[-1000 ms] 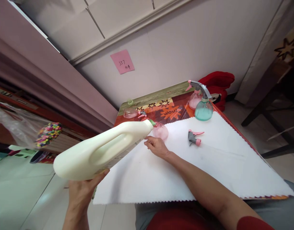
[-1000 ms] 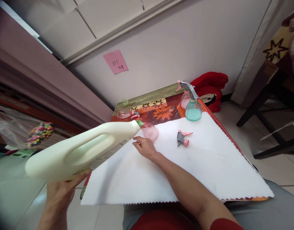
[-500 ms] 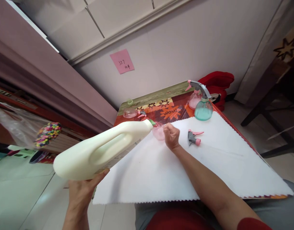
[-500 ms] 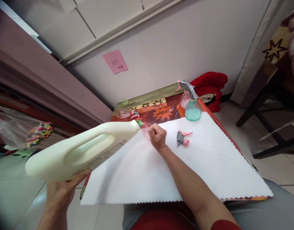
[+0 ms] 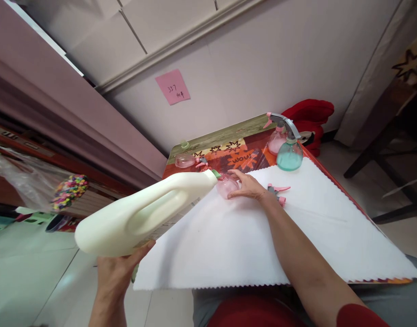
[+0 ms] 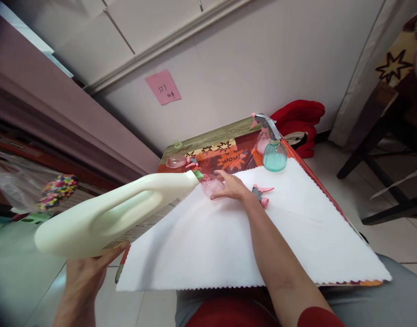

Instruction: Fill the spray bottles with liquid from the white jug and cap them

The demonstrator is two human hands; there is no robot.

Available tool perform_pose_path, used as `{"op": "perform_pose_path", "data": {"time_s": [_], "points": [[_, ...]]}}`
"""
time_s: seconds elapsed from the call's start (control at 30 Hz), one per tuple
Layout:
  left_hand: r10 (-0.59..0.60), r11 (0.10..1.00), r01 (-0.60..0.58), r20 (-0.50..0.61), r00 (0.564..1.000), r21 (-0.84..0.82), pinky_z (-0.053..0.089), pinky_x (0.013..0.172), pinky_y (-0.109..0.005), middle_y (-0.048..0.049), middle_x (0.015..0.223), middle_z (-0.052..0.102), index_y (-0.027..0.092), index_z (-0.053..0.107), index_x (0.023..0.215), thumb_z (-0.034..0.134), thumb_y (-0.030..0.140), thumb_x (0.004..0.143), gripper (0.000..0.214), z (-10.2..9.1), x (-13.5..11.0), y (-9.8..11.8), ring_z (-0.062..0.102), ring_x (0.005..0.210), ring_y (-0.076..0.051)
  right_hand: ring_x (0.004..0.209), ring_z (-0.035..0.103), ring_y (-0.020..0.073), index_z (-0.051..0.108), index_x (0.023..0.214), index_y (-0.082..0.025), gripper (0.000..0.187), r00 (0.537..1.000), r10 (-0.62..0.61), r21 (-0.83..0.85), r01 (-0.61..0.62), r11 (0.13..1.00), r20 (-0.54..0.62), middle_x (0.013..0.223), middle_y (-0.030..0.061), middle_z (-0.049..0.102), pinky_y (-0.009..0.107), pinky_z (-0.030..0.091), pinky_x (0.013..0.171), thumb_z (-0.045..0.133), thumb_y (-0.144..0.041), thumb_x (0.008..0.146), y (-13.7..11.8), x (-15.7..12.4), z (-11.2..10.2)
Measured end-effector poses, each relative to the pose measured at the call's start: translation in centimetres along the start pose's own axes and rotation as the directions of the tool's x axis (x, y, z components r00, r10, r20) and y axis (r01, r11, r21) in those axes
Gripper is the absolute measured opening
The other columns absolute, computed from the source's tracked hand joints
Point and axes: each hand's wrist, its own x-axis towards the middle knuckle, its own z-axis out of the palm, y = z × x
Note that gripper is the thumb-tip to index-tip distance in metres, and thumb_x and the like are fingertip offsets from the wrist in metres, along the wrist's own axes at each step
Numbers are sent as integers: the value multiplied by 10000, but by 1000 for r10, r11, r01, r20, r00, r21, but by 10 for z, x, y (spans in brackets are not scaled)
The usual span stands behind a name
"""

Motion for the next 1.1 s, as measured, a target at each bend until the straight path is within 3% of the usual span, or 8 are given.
{"op": "perform_pose_path", "data": {"time_s": [0.1,0.2,0.37,0.9,1.1], "points": [[5,1000,-5,-7,1000,3,621,841,-398,-108,1046,742,156,682,1089,909,335,522,637,-1,0,1,689,976,-289,1085,661,292,585,1323,-286,844,1000,11,-68,-12,998,-12,1236,61,701,411,494,931,888,-544,580,-1,0,0],[20,999,-20,-1,1000,45,628,804,-387,-90,1024,748,169,697,1045,915,337,508,604,-3,2,0,690,962,-287,1035,670,272,627,1257,-287,746,1000,5,-93,-8,996,-26,1185,34,719,385,500,894,878,-529,598,-3,0,0],[39,997,-39,1,999,61,634,766,-384,-71,1001,755,188,701,1021,912,358,506,583,-4,3,-5,696,915,-277,1042,669,274,640,1234,-277,717,999,19,-91,-22,996,-34,1182,36,723,383,496,901,881,-504,597,-6,-1,-1],[0,1000,0,5,1000,-4,608,895,-461,-74,1031,744,183,672,1085,919,363,523,640,-2,2,-8,702,980,-300,1028,679,266,631,1234,-290,729,1000,24,-122,-26,992,-20,1189,17,724,371,512,889,873,-535,591,-4,2,-1],[-7,1000,7,-12,1000,-8,625,842,-413,-86,1005,749,178,686,1069,926,355,494,648,-1,2,-8,703,959,-293,1037,676,268,628,1234,-285,733,999,33,-113,-35,993,-19,1191,23,722,370,508,893,875,-533,589,-5,1,-2]]}}
